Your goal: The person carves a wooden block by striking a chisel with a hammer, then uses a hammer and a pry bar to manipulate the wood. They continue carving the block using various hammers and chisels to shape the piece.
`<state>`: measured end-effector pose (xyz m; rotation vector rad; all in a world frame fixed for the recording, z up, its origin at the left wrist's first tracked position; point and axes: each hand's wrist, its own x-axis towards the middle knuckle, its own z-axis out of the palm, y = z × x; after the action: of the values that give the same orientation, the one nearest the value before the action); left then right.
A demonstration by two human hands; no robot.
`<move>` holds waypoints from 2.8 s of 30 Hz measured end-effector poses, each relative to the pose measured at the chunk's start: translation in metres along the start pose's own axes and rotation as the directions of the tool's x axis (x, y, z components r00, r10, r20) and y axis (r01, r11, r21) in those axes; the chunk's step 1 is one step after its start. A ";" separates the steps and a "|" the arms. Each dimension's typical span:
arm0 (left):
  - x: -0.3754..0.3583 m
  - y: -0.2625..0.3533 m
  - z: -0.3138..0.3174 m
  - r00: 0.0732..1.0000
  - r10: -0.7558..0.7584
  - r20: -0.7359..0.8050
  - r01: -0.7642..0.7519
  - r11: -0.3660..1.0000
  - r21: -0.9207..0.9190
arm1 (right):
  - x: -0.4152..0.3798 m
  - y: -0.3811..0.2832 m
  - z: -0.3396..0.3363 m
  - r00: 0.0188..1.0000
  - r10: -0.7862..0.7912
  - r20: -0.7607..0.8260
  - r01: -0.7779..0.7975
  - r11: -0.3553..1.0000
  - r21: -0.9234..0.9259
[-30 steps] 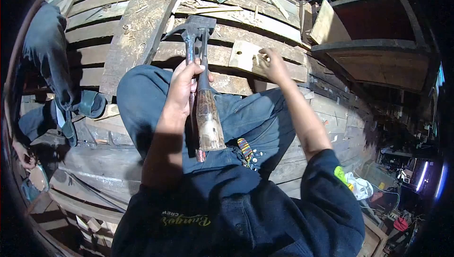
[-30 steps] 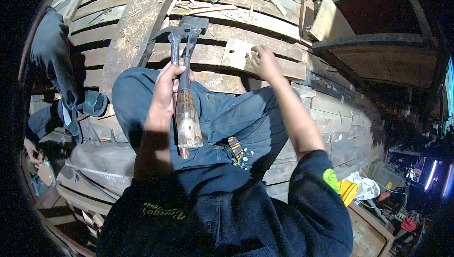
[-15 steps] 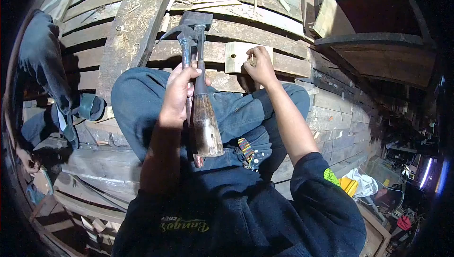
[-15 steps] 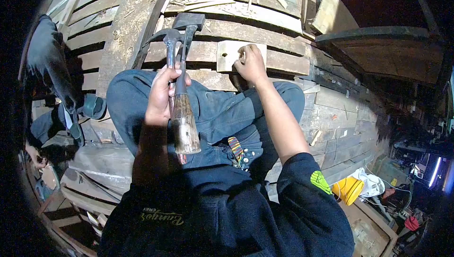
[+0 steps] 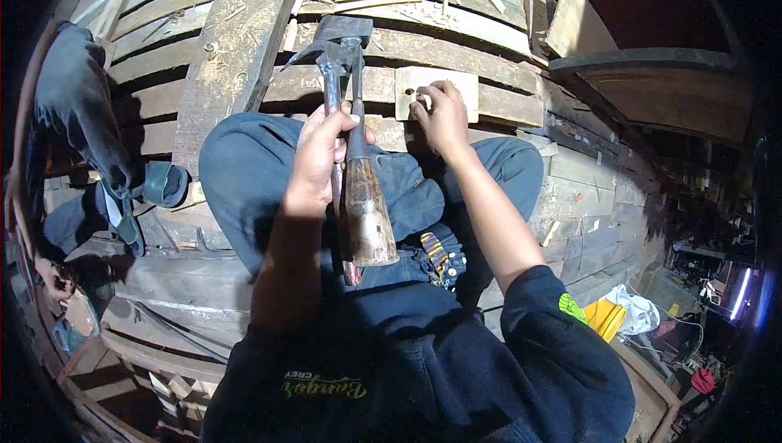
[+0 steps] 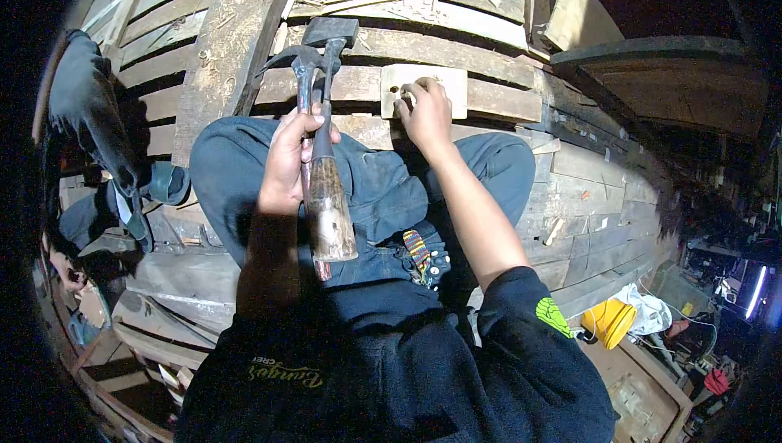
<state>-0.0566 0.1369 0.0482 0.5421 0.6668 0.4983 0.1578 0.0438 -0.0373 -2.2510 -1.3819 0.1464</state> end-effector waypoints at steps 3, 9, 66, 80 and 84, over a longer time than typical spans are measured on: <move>0.000 0.000 -0.001 1.000 0.010 0.008 -0.010 1.000 0.011 | -0.002 0.005 0.014 0.988 0.106 -0.113 -0.091 0.988 0.127; -0.001 0.000 0.001 1.000 0.024 -0.016 -0.023 0.998 0.060 | 0.010 0.002 0.032 0.936 0.305 -0.178 -0.287 0.950 0.123; 0.000 0.000 0.002 1.000 0.001 -0.014 0.000 0.999 0.052 | 0.021 0.018 -0.022 0.949 0.174 0.262 -0.090 0.949 -0.303; -0.001 -0.003 0.000 1.000 0.023 0.008 -0.024 0.994 0.111 | 0.034 0.014 -0.013 0.887 0.260 0.382 -0.105 0.918 -0.382; 0.000 -0.002 0.000 1.000 0.015 0.009 -0.016 0.993 0.114 | 0.033 0.011 -0.015 0.882 0.286 0.375 -0.240 0.957 -0.165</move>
<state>-0.0560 0.1356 0.0462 0.6575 0.6864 0.4739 0.1872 0.0630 -0.0240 -2.6021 -1.2870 0.6656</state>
